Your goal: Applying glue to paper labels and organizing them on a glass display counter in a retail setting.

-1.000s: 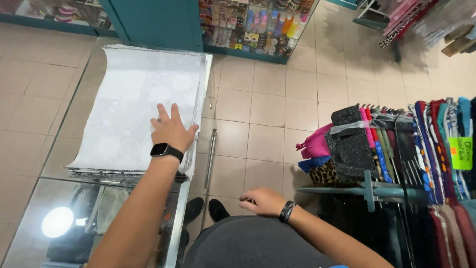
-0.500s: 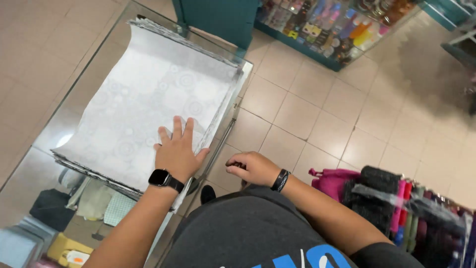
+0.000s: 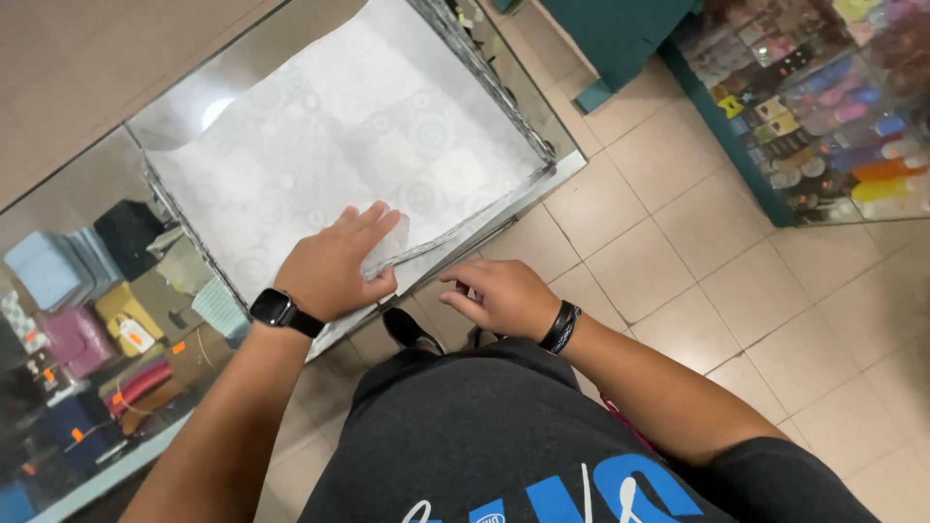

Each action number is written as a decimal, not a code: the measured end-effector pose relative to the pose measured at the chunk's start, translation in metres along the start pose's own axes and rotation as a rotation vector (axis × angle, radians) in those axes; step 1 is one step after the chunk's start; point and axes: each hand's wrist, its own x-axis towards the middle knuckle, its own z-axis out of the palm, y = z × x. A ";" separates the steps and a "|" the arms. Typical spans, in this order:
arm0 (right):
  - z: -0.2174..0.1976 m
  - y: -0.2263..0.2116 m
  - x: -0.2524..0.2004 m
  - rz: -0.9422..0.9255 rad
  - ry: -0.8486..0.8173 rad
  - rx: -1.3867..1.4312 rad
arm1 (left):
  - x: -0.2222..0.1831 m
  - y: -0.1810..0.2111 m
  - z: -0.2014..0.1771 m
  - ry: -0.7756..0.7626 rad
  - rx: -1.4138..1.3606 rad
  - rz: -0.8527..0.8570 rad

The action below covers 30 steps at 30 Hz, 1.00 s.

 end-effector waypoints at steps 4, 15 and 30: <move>0.006 -0.006 0.009 -0.103 0.008 -0.154 | -0.002 0.001 -0.030 -0.061 -0.205 -0.078; -0.003 0.004 0.035 -0.131 0.012 -0.654 | -0.001 -0.012 -0.045 -0.116 -0.431 -0.109; -0.003 0.019 0.032 -0.179 0.055 -0.793 | -0.019 -0.029 -0.062 -0.153 -0.487 -0.005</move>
